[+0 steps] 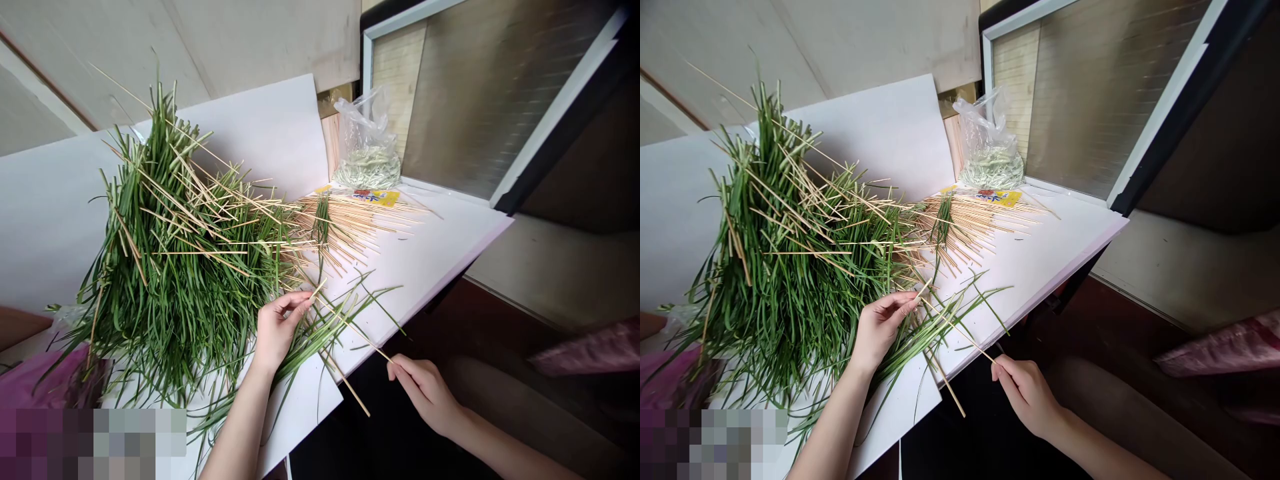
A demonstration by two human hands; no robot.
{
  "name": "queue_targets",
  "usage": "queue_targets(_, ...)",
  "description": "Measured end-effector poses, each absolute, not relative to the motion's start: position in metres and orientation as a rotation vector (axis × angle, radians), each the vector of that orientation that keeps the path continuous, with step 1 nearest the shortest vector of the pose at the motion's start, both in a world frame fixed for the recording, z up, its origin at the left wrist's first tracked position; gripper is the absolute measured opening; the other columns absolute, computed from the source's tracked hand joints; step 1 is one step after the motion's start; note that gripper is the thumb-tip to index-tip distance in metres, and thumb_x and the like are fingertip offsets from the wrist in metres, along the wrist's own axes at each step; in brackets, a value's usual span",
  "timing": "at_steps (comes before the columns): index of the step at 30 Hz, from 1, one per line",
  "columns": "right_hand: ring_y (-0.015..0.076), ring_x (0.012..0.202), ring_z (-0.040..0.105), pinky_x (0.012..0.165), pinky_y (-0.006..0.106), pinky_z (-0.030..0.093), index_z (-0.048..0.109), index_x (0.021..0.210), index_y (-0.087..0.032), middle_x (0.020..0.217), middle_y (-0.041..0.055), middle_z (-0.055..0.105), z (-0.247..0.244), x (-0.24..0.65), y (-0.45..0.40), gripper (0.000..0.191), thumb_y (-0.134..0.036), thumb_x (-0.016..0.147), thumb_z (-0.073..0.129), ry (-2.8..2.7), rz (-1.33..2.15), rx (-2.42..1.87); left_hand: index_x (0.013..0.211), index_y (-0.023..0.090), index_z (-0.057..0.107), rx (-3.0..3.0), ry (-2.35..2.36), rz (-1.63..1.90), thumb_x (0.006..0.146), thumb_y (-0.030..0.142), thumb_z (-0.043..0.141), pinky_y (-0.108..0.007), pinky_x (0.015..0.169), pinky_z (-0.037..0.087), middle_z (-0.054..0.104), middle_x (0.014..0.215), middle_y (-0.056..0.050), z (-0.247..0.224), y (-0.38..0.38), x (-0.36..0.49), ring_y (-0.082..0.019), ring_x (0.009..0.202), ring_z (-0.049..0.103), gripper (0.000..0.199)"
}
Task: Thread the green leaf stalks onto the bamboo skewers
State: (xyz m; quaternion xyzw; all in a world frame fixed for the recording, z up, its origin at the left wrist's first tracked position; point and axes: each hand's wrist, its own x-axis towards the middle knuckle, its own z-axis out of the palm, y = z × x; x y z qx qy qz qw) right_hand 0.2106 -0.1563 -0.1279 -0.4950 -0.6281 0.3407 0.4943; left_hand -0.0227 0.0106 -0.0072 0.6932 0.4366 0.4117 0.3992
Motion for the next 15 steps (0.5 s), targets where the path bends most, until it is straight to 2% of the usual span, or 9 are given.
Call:
queue_targets(10, 0.0151, 0.054, 0.042, 0.055, 0.029, 0.031, 0.051, 0.084, -0.023, 0.066, -0.0034, 0.045, -0.1292, 0.2111, -0.1562, 0.030, -0.023, 0.109, 0.034, -1.527, 0.811, -1.184, 0.096, 0.019, 0.081, 1.773, 1.135, 1.005, 0.082, 0.039, 0.075, -0.032, 0.084, 0.057, 0.079, 0.102, -0.008, -0.0070, 0.0091, -0.0213, -0.022, 0.090, 0.073, 0.025)
queue_targets(15, 0.0143, 0.051, 0.038, 0.053, 0.028, 0.029, 0.051, 0.084, -0.024, 0.066, -0.0044, 0.044, -0.1280, 0.2113, -0.1567, 0.030, -0.022, 0.109, 0.034, -1.526, 0.802, -1.174, 0.094, 0.020, 0.082, 1.760, 1.137, 0.994, 0.082, 0.038, 0.075, -0.032, 0.086, 0.056, 0.080, 0.102, -0.007, -0.0082, 0.0092, -0.0207, -0.023, 0.091, 0.073, 0.023)
